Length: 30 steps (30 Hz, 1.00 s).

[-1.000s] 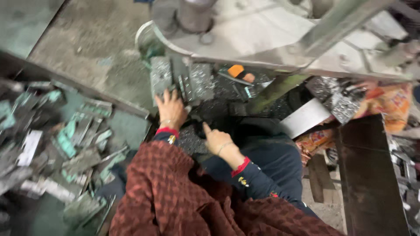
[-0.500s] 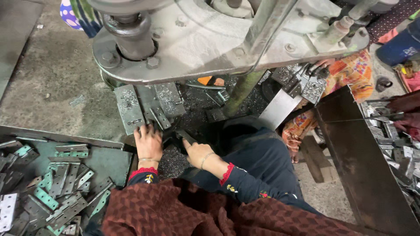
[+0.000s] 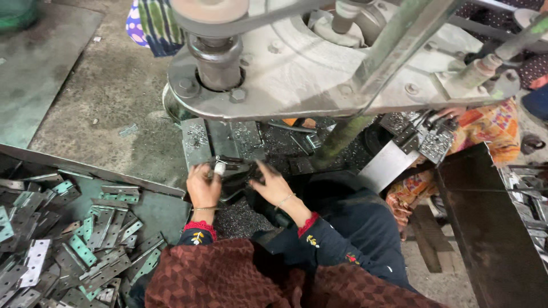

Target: The person positions metal plates one by one under a drill press, lowers the drill to create a hole, and then places the finished plates into a tray.

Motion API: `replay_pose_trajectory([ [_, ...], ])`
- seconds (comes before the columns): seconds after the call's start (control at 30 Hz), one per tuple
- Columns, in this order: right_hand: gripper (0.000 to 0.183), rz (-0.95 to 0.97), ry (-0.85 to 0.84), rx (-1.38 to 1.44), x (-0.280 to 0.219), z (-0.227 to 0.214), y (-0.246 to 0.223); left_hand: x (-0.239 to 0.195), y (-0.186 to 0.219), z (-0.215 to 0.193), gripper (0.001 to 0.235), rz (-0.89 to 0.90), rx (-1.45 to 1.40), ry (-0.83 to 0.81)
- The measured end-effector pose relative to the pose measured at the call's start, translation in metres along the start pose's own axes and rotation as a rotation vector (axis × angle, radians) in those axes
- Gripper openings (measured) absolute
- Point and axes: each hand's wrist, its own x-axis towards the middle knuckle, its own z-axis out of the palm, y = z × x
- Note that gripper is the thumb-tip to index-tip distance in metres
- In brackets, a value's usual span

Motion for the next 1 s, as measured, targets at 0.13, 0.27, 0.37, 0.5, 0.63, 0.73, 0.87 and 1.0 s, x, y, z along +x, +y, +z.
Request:
replay_pose_trajectory([
  [0.13, 0.063, -0.008, 0.111, 0.262, 0.019, 0.018, 0.010, -0.010, -0.022, 0.027, 0.027, -0.282, -0.329, -0.059],
  [0.27, 0.044, 0.217, 0.135, 0.696, 0.027, 0.017, 0.004, 0.000, -0.017, 0.024, 0.024, -0.542, -0.719, -0.251],
  [0.37, 0.043, -0.014, 0.260, 0.407, 0.028, 0.000, -0.013, 0.022, -0.007, -0.007, 0.038, -0.307, -0.176, -0.269],
  [0.5, 0.041, -0.172, 0.007, -0.406, 0.053, 0.017, -0.017, 0.032, -0.004, -0.028, 0.069, -0.039, 0.441, -0.187],
  [0.63, 0.034, -0.516, -0.051, -0.514, 0.050, 0.050, -0.001, 0.016, -0.002, -0.016, 0.063, -0.022, 0.335, -0.255],
  [0.73, 0.041, -0.404, -0.144, -0.483, 0.047, 0.053, -0.006, -0.001, 0.002, 0.001, 0.045, 0.024, 0.499, -0.472],
  [0.87, 0.048, -0.405, -0.100, -0.510, 0.027, 0.020, -0.027, -0.014, 0.013, 0.025, 0.040, 0.039, 0.619, -0.575],
  [1.0, 0.055, -0.315, -0.301, -0.529, -0.018, -0.033, -0.051, -0.012, 0.012, 0.039, 0.033, 0.042, 0.692, -0.598],
])
